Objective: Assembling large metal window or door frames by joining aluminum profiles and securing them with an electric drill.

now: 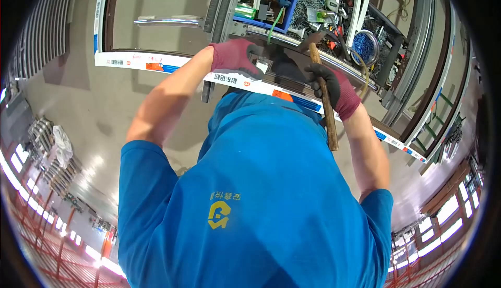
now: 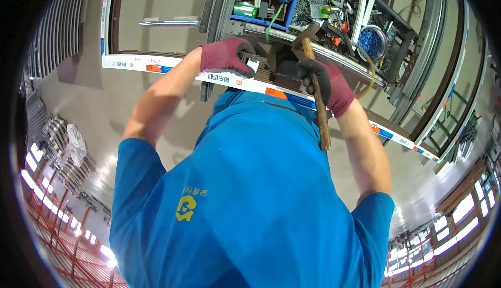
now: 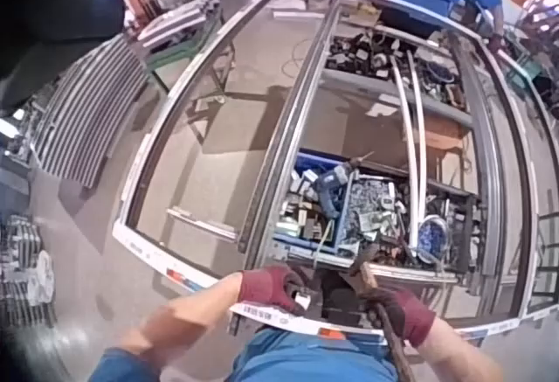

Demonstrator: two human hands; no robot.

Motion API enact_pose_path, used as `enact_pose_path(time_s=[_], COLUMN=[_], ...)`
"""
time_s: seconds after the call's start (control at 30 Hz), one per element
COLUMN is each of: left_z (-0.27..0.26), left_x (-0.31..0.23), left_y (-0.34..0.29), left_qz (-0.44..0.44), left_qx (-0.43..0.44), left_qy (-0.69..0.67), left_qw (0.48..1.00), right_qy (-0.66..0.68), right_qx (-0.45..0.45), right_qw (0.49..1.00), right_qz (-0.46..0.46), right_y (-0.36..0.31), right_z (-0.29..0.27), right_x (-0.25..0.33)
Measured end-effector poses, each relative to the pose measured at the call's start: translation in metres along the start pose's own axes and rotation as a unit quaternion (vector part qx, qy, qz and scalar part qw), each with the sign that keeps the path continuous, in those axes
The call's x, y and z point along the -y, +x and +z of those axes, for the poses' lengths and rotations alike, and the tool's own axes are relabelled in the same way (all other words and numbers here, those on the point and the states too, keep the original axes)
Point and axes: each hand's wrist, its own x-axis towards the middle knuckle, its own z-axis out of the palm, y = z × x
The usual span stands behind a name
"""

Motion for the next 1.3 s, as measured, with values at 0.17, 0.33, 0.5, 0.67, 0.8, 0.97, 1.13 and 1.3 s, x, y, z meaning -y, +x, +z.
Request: enact_pose_path(time_s=[0.17, 0.33, 0.5, 0.67, 0.8, 0.97, 1.13, 1.3], left_z=[-0.004, -0.005, -0.003, -0.010, -0.012, -0.012, -0.021, -0.012], left_x=[0.000, -0.003, -0.001, -0.007, -0.006, -0.011, -0.020, -0.006], left_y=[0.003, -0.002, -0.002, -0.002, -0.003, -0.006, -0.007, -0.003], left_qz=[-0.002, -0.007, -0.026, -0.041, -0.067, -0.063, -0.056, -0.044], left_qx=[0.018, 0.011, 0.012, 0.027, 0.032, -0.001, 0.040, 0.031], left_qy=[0.001, -0.046, -0.043, -0.025, -0.051, -0.031, -0.095, -0.074], left_qw=[1.000, 0.999, 0.999, 0.998, 0.996, 0.998, 0.993, 0.996], right_qy=[-0.182, -0.214, -0.295, -0.424, -0.477, -0.540, -0.414, -0.518], right_qx=[0.038, 0.039, 0.037, 0.038, 0.038, 0.076, 0.155, 0.142], right_qw=[0.979, 0.970, 0.951, 0.892, 0.861, 0.822, 0.889, 0.812], right_qz=[-0.089, -0.112, -0.080, -0.154, -0.170, -0.163, -0.120, -0.228], right_y=[-0.004, -0.007, 0.008, 0.035, 0.033, 0.027, 0.049, 0.054], right_z=[-0.006, 0.000, -0.007, -0.016, -0.013, -0.001, -0.001, 0.002], right_x=[0.031, 0.054, 0.044, 0.025, 0.031, 0.047, 0.029, 0.021])
